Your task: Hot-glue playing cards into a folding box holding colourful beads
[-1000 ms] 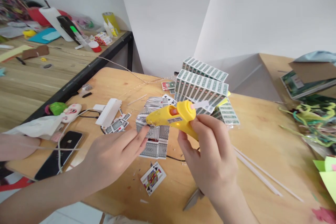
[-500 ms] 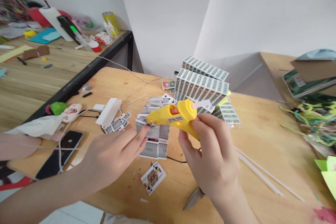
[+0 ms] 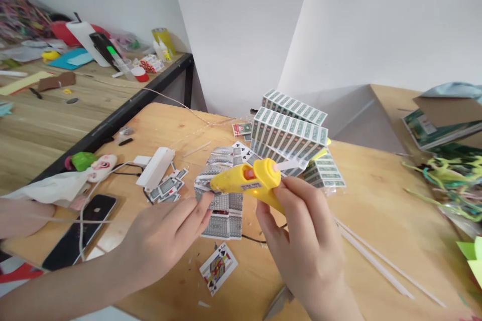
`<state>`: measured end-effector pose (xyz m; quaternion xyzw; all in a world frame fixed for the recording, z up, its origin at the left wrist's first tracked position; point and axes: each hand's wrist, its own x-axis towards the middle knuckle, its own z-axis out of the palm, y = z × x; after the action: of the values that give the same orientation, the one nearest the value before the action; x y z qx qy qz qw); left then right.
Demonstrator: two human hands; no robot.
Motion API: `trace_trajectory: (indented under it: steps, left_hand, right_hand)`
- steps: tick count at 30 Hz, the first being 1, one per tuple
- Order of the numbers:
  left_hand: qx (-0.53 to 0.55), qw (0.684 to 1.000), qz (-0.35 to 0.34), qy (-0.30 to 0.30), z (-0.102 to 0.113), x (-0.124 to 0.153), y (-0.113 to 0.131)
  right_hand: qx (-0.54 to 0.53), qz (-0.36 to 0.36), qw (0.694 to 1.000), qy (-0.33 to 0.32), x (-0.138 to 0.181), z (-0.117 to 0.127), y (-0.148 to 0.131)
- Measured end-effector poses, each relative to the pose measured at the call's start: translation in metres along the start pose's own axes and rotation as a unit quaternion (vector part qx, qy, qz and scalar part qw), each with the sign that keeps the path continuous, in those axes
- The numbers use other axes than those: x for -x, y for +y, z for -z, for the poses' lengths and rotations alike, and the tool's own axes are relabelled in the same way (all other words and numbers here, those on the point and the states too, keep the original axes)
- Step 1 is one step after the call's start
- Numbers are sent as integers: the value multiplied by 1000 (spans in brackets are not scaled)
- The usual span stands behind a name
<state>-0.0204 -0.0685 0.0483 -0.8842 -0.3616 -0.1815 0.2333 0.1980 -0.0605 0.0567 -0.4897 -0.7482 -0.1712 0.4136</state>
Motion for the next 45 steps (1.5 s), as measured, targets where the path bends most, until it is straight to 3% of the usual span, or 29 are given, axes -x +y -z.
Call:
trace_trajectory:
  steps: [14,45]
  left_hand:
    - [37,999,2,16,1,3,0]
    - [29,999,16,37,-5,6,1]
  right_hand:
    - [2,28,1000,-9,1,7,3]
    - [0,8,999,-33,0,9,3]
